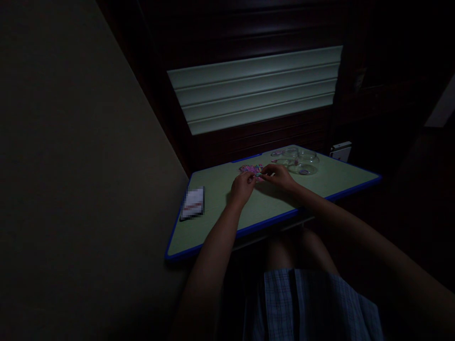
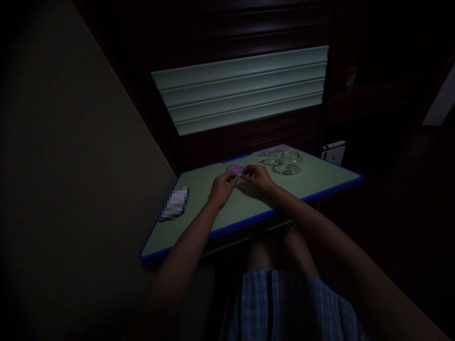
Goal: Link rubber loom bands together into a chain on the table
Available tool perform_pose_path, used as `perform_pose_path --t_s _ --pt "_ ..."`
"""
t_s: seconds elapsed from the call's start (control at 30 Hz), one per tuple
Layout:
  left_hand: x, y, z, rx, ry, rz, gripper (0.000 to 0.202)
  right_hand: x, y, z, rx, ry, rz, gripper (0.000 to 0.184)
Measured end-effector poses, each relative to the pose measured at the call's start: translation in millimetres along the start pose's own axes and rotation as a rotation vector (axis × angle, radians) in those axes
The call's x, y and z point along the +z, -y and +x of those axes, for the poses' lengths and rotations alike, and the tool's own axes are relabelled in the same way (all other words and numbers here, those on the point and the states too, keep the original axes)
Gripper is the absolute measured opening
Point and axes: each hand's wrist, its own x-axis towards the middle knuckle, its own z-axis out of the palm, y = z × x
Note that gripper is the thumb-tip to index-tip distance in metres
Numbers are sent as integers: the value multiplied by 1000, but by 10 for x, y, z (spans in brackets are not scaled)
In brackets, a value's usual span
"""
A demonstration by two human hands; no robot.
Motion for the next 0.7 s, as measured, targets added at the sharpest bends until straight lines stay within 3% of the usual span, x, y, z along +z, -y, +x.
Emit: perform_pose_path --t_s 0.4,0.7 --pt "58 50 25 -36 -30 -140 19 23 9 -6 35 53 41 28" --pt "91 62 39 -167 -15 -219 20 31 -37 15 32 20 37 29"
